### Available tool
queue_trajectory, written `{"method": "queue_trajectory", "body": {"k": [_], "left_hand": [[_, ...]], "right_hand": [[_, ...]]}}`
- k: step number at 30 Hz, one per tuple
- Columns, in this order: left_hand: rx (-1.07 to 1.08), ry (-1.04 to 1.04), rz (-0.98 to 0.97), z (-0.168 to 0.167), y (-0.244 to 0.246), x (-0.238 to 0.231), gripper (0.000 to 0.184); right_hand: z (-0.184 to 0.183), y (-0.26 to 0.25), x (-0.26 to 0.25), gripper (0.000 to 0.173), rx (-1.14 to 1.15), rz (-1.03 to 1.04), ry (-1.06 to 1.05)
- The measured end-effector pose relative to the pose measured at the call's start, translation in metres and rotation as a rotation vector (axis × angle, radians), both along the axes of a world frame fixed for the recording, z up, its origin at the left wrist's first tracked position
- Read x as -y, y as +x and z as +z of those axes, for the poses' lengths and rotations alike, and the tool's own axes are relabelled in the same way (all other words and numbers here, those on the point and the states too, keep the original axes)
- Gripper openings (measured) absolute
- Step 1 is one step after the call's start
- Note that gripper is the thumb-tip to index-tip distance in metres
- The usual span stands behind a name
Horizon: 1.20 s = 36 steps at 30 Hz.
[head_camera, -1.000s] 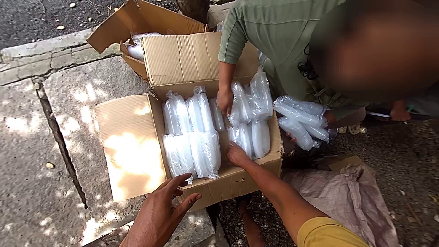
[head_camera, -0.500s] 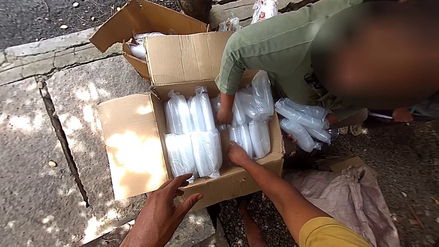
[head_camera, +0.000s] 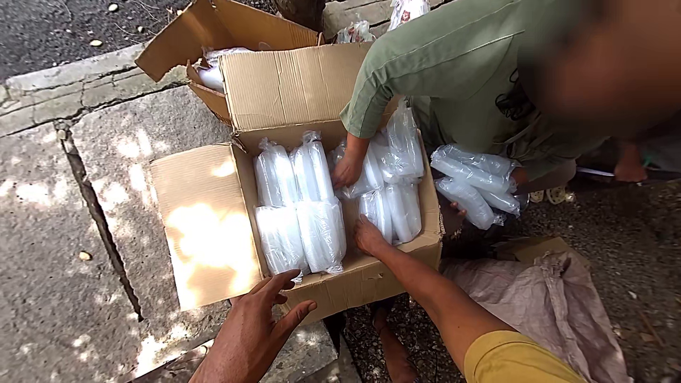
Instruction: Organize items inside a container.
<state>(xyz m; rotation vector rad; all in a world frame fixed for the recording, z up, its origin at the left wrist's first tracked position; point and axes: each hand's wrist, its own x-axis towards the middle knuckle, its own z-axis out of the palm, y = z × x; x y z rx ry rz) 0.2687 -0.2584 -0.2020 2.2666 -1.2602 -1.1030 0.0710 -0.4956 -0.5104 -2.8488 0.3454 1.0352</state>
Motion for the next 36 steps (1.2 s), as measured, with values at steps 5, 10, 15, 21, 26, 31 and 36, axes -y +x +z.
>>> {"method": "queue_trajectory", "body": {"k": [5, 10, 15, 21, 26, 31, 36], "left_hand": [[0.020, 0.000, -0.010, 0.000, -0.001, -0.001, 0.076], [0.013, -0.002, -0.015, -0.001, -0.002, -0.002, 0.075], [0.019, -0.009, -0.017, -0.002, -0.003, -0.002, 0.074], [0.024, 0.004, -0.035, -0.003, -0.003, -0.001, 0.074], [0.021, 0.007, -0.031, -0.002, -0.005, 0.000, 0.075], [0.018, 0.000, -0.034, -0.002, -0.005, 0.000, 0.075], [0.023, 0.012, -0.037, -0.001, -0.006, 0.000, 0.075]], "right_hand": [[-0.004, 0.001, 0.001, 0.033, 0.024, -0.004, 0.015], [-0.005, -0.002, 0.004, 0.032, 0.100, -0.061, 0.031], [-0.006, -0.005, 0.008, 0.032, 0.072, -0.085, 0.032], [0.003, 0.000, 0.005, 0.033, -0.026, -0.074, 0.033], [0.003, 0.001, 0.004, 0.031, -0.047, -0.034, -0.022], [0.004, 0.001, 0.005, 0.032, -0.044, -0.037, -0.018], [0.000, -0.001, 0.004, 0.032, -0.031, -0.084, 0.021]]}}
